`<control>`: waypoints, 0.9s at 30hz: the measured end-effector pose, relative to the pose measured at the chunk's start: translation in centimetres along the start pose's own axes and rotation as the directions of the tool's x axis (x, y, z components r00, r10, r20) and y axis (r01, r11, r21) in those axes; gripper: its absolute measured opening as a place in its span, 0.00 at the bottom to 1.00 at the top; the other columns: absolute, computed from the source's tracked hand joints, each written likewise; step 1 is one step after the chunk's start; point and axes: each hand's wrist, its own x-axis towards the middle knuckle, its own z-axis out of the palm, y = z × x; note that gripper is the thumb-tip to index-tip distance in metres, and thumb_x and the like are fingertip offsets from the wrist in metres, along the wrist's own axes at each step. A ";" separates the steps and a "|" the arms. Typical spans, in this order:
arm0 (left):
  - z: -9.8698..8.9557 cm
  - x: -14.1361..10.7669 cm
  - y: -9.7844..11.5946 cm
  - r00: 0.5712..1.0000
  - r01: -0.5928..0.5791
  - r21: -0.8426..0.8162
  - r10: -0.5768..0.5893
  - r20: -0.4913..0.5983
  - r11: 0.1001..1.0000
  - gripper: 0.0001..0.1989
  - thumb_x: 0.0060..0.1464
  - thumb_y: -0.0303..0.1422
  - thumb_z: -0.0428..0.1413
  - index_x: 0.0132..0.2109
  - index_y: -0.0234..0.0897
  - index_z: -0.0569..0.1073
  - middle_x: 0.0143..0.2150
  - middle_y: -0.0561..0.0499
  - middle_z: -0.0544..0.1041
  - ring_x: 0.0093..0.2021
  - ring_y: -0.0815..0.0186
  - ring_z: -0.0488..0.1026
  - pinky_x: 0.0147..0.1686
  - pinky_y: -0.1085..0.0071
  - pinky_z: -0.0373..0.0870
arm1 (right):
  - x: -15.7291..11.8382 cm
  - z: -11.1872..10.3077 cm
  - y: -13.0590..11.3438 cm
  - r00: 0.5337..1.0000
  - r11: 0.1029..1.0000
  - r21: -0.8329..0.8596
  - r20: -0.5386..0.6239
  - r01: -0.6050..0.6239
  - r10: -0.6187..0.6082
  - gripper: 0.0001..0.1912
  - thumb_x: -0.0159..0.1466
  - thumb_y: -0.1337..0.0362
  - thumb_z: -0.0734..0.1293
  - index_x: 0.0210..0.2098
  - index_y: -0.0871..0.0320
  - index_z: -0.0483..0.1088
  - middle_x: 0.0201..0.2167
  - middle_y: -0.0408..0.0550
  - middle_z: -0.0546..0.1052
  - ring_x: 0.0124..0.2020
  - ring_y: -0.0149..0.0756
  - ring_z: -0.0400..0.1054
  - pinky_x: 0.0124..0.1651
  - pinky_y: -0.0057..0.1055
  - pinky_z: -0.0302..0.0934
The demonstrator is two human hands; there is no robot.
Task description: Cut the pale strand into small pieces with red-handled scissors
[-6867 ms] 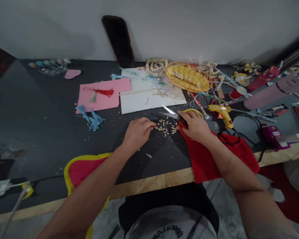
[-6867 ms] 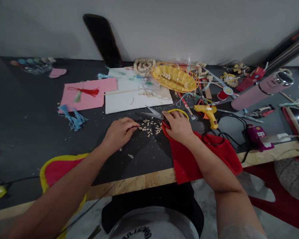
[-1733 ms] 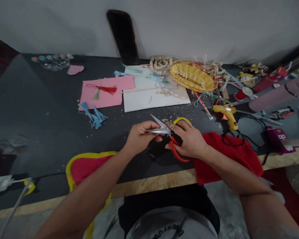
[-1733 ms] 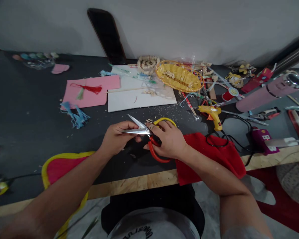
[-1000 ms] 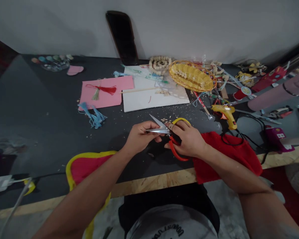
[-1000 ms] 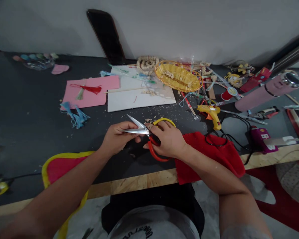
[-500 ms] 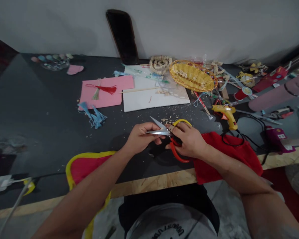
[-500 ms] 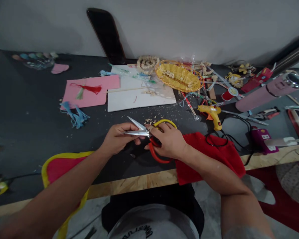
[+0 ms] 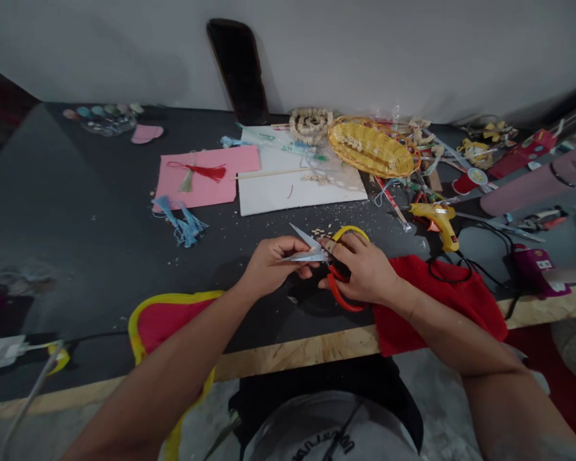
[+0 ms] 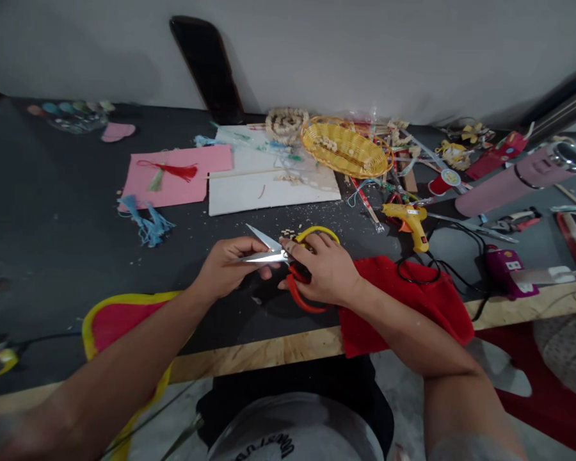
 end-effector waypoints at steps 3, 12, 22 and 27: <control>0.0 0.0 -0.3 1.000 0.018 -0.007 -0.018 0.009 1.000 0.09 0.42 0.34 0.65 0.28 0.33 0.77 0.25 0.49 0.80 0.20 0.70 0.73 0.24 0.74 0.72 | -0.1 0.2 0.2 1.000 1.000 0.021 -0.016 0.018 -0.018 0.37 0.60 0.47 0.68 0.63 0.58 0.60 0.44 0.56 0.70 0.47 0.47 0.65 0.51 0.44 0.65; -0.2 0.0 -0.3 1.000 0.027 -0.014 -0.027 0.016 1.000 0.09 0.42 0.34 0.65 0.30 0.33 0.75 0.25 0.49 0.80 0.19 0.70 0.73 0.23 0.75 0.72 | -0.3 0.2 0.1 1.000 1.000 -0.018 -0.015 0.003 -0.003 0.36 0.61 0.46 0.66 0.62 0.57 0.61 0.44 0.56 0.70 0.46 0.47 0.66 0.48 0.42 0.67; -0.6 0.0 -0.3 0.989 0.065 -0.031 -0.061 0.132 0.997 0.13 0.45 0.40 0.65 0.29 0.32 0.75 0.23 0.48 0.79 0.18 0.71 0.72 0.19 0.77 0.68 | -0.1 0.1 0.3 0.997 0.996 0.030 -0.004 0.078 -0.078 0.38 0.60 0.41 0.65 0.61 0.59 0.62 0.44 0.57 0.70 0.46 0.47 0.64 0.50 0.45 0.65; -0.5 0.0 -0.2 0.988 0.096 -0.047 -0.089 0.124 0.994 0.12 0.44 0.37 0.65 0.29 0.32 0.75 0.23 0.49 0.78 0.17 0.71 0.72 0.19 0.77 0.68 | -0.3 0.4 0.3 0.993 0.994 0.012 -0.051 0.106 -0.106 0.37 0.62 0.43 0.64 0.62 0.61 0.61 0.41 0.57 0.70 0.45 0.46 0.65 0.49 0.44 0.66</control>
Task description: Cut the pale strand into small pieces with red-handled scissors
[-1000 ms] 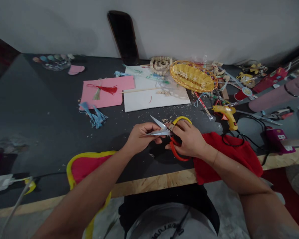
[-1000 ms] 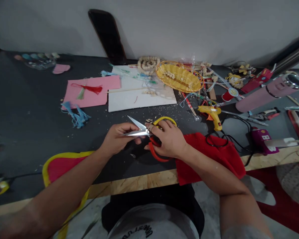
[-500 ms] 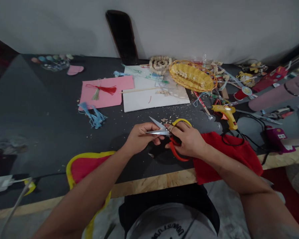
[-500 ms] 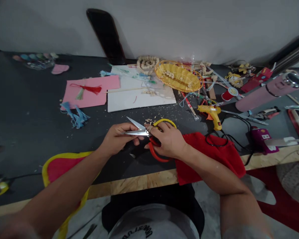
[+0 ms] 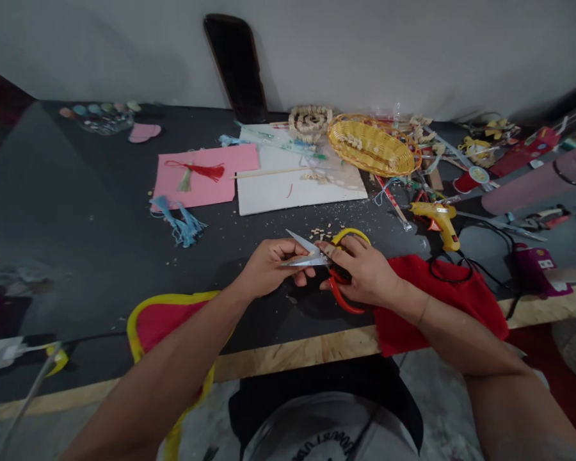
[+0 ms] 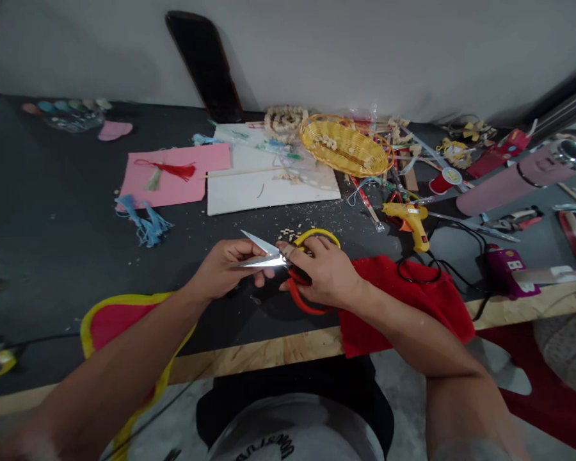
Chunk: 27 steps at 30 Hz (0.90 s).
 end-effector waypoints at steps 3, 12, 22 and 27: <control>0.2 0.1 -0.2 0.999 -0.033 0.008 0.033 -0.027 0.999 0.12 0.43 0.37 0.65 0.30 0.32 0.75 0.24 0.49 0.79 0.18 0.71 0.72 0.20 0.77 0.69 | 0.0 -0.2 -0.2 0.999 0.999 -0.002 0.018 -0.050 0.050 0.37 0.61 0.43 0.65 0.62 0.60 0.61 0.43 0.58 0.70 0.46 0.47 0.66 0.49 0.44 0.66; 0.6 0.0 0.0 0.969 -0.148 0.185 0.180 -0.170 0.971 0.09 0.48 0.36 0.62 0.29 0.33 0.76 0.24 0.52 0.78 0.21 0.71 0.73 0.24 0.77 0.68 | 0.4 -0.6 -0.8 0.984 0.985 0.004 0.042 -0.172 0.172 0.36 0.61 0.44 0.66 0.62 0.57 0.61 0.47 0.57 0.70 0.49 0.48 0.65 0.52 0.44 0.66; 0.1 0.0 -0.2 0.996 -0.080 0.044 0.081 -0.039 0.996 0.14 0.45 0.40 0.65 0.29 0.32 0.76 0.23 0.49 0.79 0.18 0.71 0.72 0.20 0.78 0.66 | 0.3 -0.4 -0.1 0.998 0.998 0.047 0.050 -0.043 0.040 0.38 0.59 0.42 0.66 0.61 0.60 0.62 0.44 0.57 0.70 0.47 0.47 0.64 0.52 0.46 0.64; 0.2 0.0 -0.4 0.999 -0.047 0.010 0.047 -0.018 0.999 0.13 0.43 0.39 0.66 0.28 0.32 0.75 0.23 0.49 0.78 0.18 0.71 0.72 0.19 0.77 0.67 | 0.0 -0.4 0.0 0.999 0.998 0.065 0.030 -0.024 0.022 0.38 0.61 0.43 0.64 0.63 0.59 0.60 0.44 0.58 0.71 0.48 0.47 0.65 0.52 0.44 0.65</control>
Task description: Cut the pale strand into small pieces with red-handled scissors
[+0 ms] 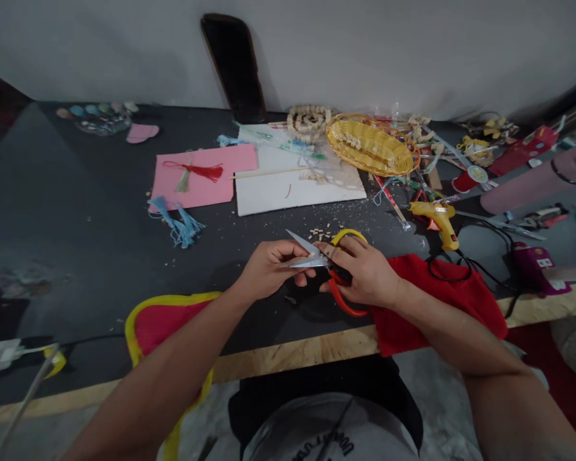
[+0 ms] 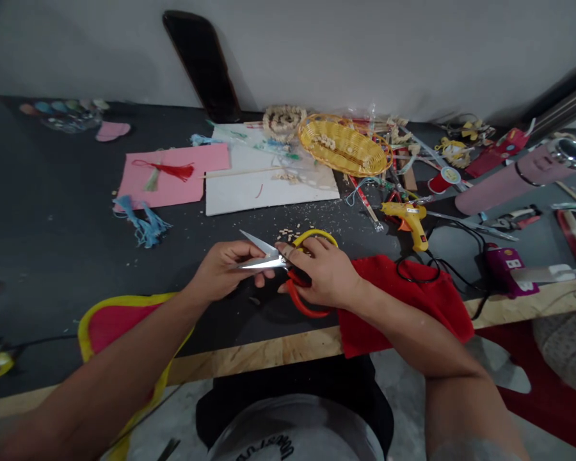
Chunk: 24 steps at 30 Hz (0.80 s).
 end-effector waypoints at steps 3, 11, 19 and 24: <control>0.1 0.1 -0.1 1.000 -0.021 0.006 0.021 -0.022 1.000 0.12 0.44 0.37 0.65 0.30 0.32 0.75 0.24 0.49 0.79 0.18 0.72 0.72 0.20 0.77 0.67 | 0.0 -0.2 -0.3 0.999 0.999 -0.021 0.015 -0.049 0.050 0.37 0.61 0.43 0.65 0.63 0.59 0.60 0.45 0.58 0.71 0.48 0.47 0.66 0.51 0.45 0.66; 0.5 0.1 0.3 0.980 -0.120 0.125 0.138 -0.145 0.985 0.06 0.47 0.33 0.62 0.29 0.33 0.76 0.24 0.52 0.78 0.21 0.73 0.73 0.25 0.78 0.67 | 0.3 -0.3 -0.8 0.990 0.989 -0.042 0.013 -0.139 0.140 0.36 0.60 0.44 0.66 0.62 0.57 0.61 0.47 0.58 0.71 0.49 0.48 0.66 0.51 0.44 0.67; 0.1 -0.1 0.4 0.997 -0.043 0.066 0.047 -0.056 0.997 0.13 0.46 0.39 0.64 0.28 0.32 0.76 0.24 0.48 0.79 0.18 0.72 0.72 0.20 0.78 0.66 | 0.4 -0.4 -0.5 0.998 0.998 -0.029 0.036 -0.057 0.058 0.40 0.58 0.42 0.67 0.61 0.60 0.62 0.45 0.57 0.70 0.48 0.48 0.64 0.54 0.47 0.64; 0.0 0.0 0.1 1.000 -0.016 -0.003 0.016 -0.016 1.000 0.14 0.45 0.40 0.65 0.28 0.32 0.76 0.23 0.48 0.79 0.18 0.72 0.71 0.19 0.77 0.66 | 0.2 0.0 -0.1 1.000 1.000 0.026 -0.004 -0.013 0.013 0.38 0.59 0.43 0.67 0.61 0.59 0.61 0.44 0.56 0.71 0.46 0.46 0.65 0.51 0.45 0.65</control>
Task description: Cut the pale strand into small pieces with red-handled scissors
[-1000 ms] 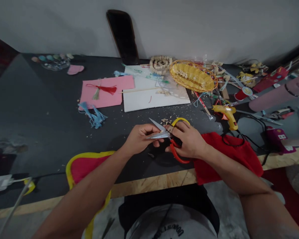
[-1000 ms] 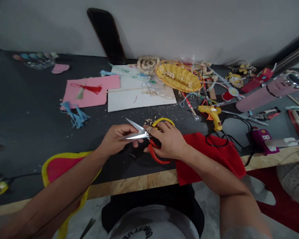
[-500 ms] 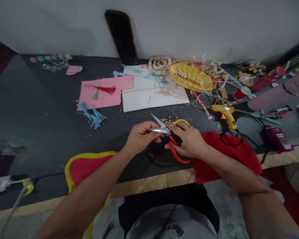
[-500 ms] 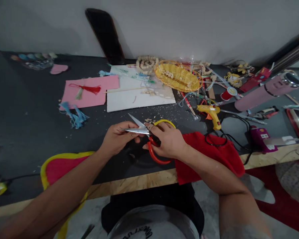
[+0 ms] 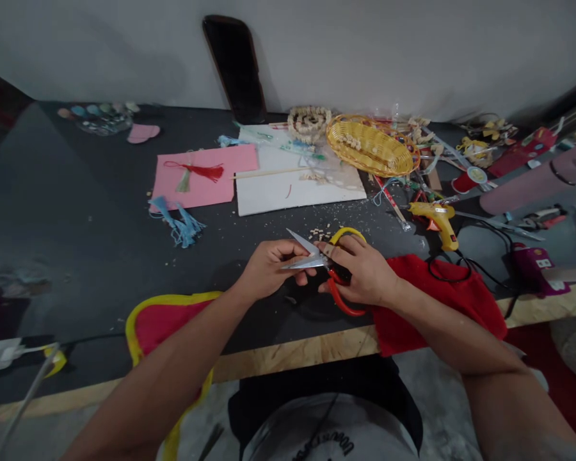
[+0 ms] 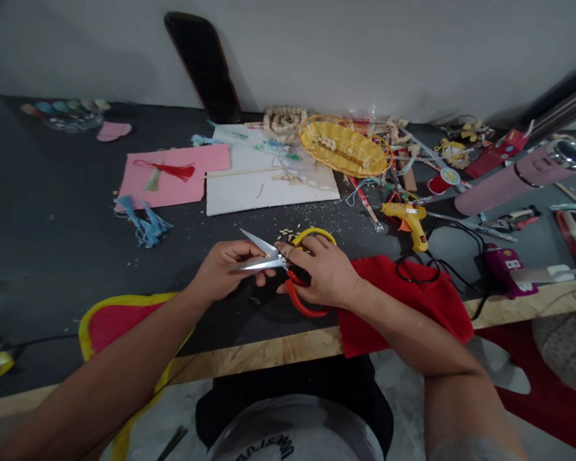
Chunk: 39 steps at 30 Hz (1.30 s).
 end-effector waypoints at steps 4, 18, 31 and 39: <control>0.2 0.0 -0.2 1.000 0.008 -0.005 -0.008 -0.025 1.000 0.11 0.45 0.37 0.65 0.29 0.32 0.75 0.23 0.50 0.78 0.18 0.72 0.71 0.20 0.78 0.67 | -0.2 0.1 -0.1 1.000 1.000 -0.024 -0.010 -0.015 0.015 0.37 0.60 0.44 0.66 0.62 0.59 0.61 0.43 0.56 0.71 0.45 0.46 0.66 0.50 0.43 0.66; 0.2 -0.4 0.8 0.996 -0.051 0.164 0.063 -0.067 0.985 0.13 0.46 0.40 0.63 0.28 0.33 0.76 0.24 0.48 0.79 0.19 0.69 0.73 0.22 0.76 0.69 | 0.2 -0.6 -0.7 0.996 0.995 -0.062 0.046 -0.079 0.081 0.39 0.58 0.41 0.66 0.62 0.57 0.61 0.46 0.57 0.70 0.49 0.48 0.65 0.52 0.46 0.65; 0.2 0.0 -0.1 0.999 -0.013 -0.013 0.012 -0.033 1.000 0.13 0.44 0.38 0.65 0.29 0.32 0.74 0.24 0.49 0.79 0.18 0.72 0.71 0.20 0.77 0.68 | -0.2 -0.1 -0.4 0.998 0.998 0.002 0.001 -0.062 0.062 0.36 0.60 0.46 0.67 0.62 0.59 0.61 0.45 0.57 0.71 0.47 0.46 0.66 0.51 0.43 0.66; 0.7 -0.1 0.4 0.982 -0.130 0.156 0.149 -0.116 0.979 0.09 0.49 0.37 0.62 0.31 0.33 0.75 0.27 0.49 0.80 0.22 0.71 0.73 0.25 0.77 0.69 | 0.1 -0.4 -0.7 0.990 0.989 -0.043 0.011 -0.143 0.143 0.35 0.60 0.46 0.66 0.62 0.56 0.61 0.47 0.57 0.71 0.50 0.47 0.66 0.50 0.44 0.67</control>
